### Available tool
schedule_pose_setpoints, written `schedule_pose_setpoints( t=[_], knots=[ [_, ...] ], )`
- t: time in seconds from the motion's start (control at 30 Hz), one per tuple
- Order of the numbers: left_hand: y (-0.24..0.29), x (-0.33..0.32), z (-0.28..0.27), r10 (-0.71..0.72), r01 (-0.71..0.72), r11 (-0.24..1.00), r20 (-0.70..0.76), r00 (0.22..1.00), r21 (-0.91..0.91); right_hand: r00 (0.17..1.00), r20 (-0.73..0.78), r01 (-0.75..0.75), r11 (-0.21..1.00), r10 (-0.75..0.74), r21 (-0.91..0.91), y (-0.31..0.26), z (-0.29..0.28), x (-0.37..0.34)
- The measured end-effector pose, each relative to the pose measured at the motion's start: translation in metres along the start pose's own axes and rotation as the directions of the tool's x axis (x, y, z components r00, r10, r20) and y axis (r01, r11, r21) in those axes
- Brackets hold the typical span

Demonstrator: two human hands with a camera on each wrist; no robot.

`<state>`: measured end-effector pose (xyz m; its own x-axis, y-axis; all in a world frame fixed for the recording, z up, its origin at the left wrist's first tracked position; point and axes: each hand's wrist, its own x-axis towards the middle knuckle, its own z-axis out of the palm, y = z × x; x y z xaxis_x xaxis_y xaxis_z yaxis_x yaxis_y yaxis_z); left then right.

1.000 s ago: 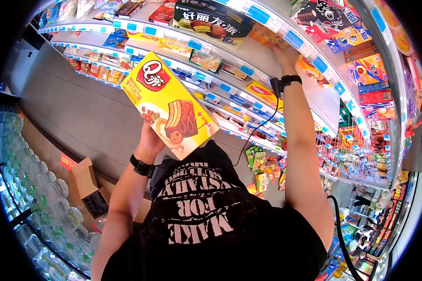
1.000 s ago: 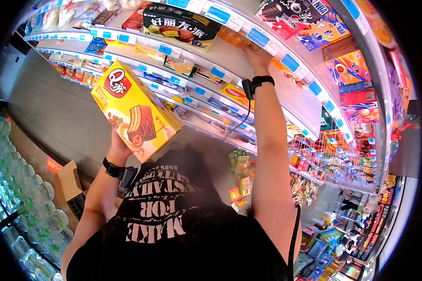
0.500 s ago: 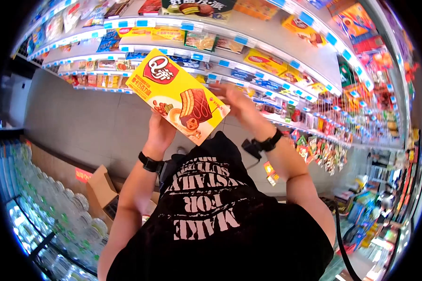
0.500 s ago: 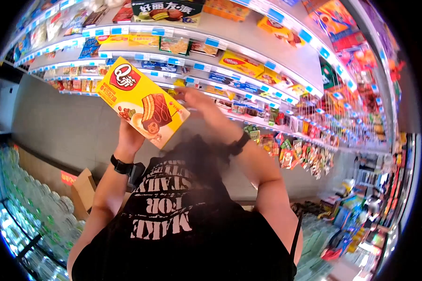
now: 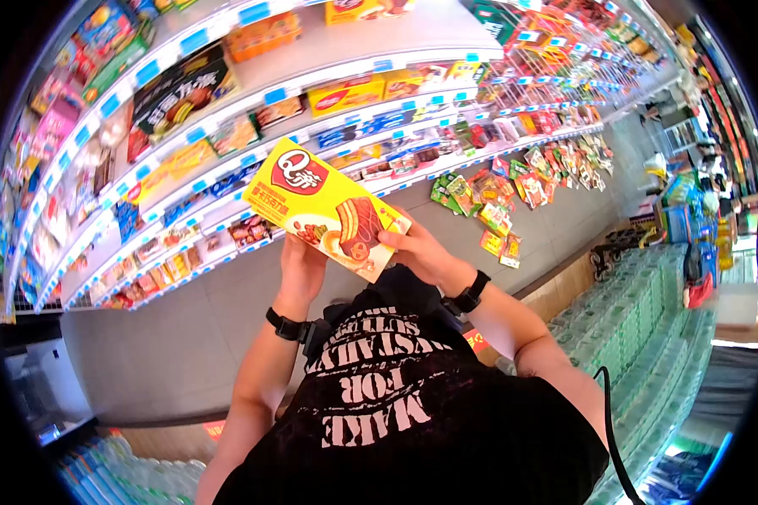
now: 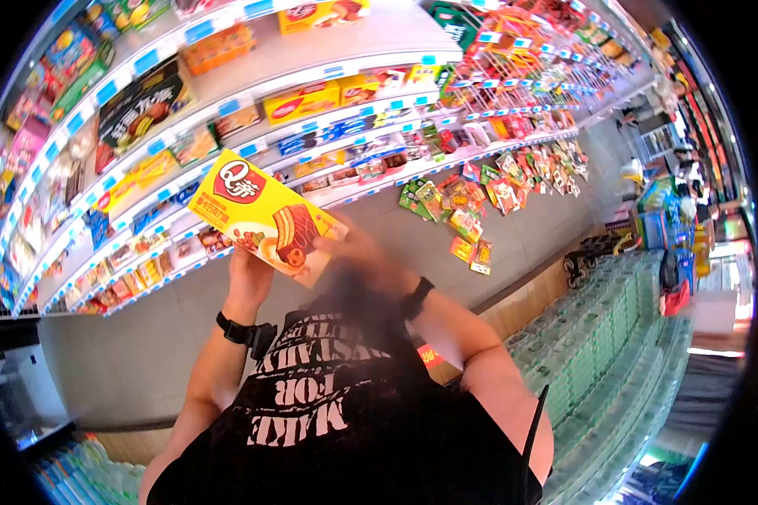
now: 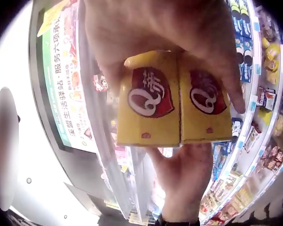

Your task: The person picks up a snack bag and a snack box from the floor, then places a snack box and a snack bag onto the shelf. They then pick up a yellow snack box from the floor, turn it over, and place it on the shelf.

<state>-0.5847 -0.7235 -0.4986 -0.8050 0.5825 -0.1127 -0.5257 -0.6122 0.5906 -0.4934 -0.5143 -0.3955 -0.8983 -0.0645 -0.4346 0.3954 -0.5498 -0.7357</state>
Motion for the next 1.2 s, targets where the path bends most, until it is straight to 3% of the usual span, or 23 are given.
schedule_pose_setpoints(
  t=[0.17, 0.27, 0.33, 0.4, 0.5, 0.57, 0.7, 0.77, 0.97, 1.07, 1.13, 1.2],
  knots=[
    [0.002, 0.021, -0.029, -0.04, 0.036, 0.998, 0.09, 0.995, 0.046, 0.981, -0.071, 0.184, 0.981, -0.179, 0.067, 0.038, -0.009, 0.028],
    [-0.002, 0.045, -0.026, -0.033, 0.029, 0.999, 0.098, 0.995, 0.042, 0.969, -0.094, 0.239, 0.965, -0.23, 0.108, 0.023, -0.01, 0.035],
    [-0.006, 0.06, -0.005, -0.029, 0.02, 0.995, 0.096, 0.995, 0.101, 0.969, -0.101, 0.24, 0.959, -0.227, 0.15, -0.007, -0.018, 0.031],
    [-0.016, 0.087, 0.041, -0.012, -0.008, 0.973, 0.088, 0.996, 0.232, 0.955, -0.074, 0.291, 0.956, -0.288, 0.045, -0.05, -0.074, 0.032],
    [-0.02, 0.13, 0.059, 0.05, -0.067, 0.971, 0.078, 0.996, 0.23, 0.94, -0.053, 0.334, 0.941, -0.337, -0.061, -0.111, -0.117, 0.044],
    [-0.013, 0.162, 0.087, 0.136, -0.149, 0.955, 0.069, 0.988, 0.256, 0.914, 0.002, 0.392, 0.881, -0.406, -0.264, -0.153, -0.156, 0.061],
    [-0.003, 0.226, 0.104, 0.21, -0.237, 0.908, 0.114, 0.971, 0.345, 0.875, 0.143, 0.474, 0.754, -0.463, -0.454, -0.234, -0.204, 0.1],
    [0.006, 0.253, 0.106, 0.188, -0.239, 0.881, 0.163, 0.969, 0.407, 0.838, 0.236, 0.543, 0.706, -0.493, -0.455, -0.261, -0.228, 0.133],
    [0.032, 0.301, 0.133, 0.133, -0.128, 0.842, 0.029, 0.991, 0.525, 0.882, 0.315, 0.464, 0.765, -0.351, -0.446, -0.323, -0.24, 0.186],
    [0.035, 0.311, 0.139, 0.125, -0.12, 0.824, 0.03, 0.992, 0.553, 0.869, 0.296, 0.491, 0.76, -0.396, -0.425, -0.333, -0.241, 0.2],
    [0.034, 0.315, 0.133, 0.159, -0.149, 0.796, 0.035, 0.987, 0.586, 0.846, 0.299, 0.533, 0.707, -0.441, -0.466, -0.339, -0.239, 0.207],
    [0.038, 0.323, 0.124, 0.162, -0.153, 0.791, 0.039, 0.986, 0.593, 0.793, 0.374, 0.607, 0.569, -0.481, -0.554, -0.35, -0.237, 0.215]
  ],
)
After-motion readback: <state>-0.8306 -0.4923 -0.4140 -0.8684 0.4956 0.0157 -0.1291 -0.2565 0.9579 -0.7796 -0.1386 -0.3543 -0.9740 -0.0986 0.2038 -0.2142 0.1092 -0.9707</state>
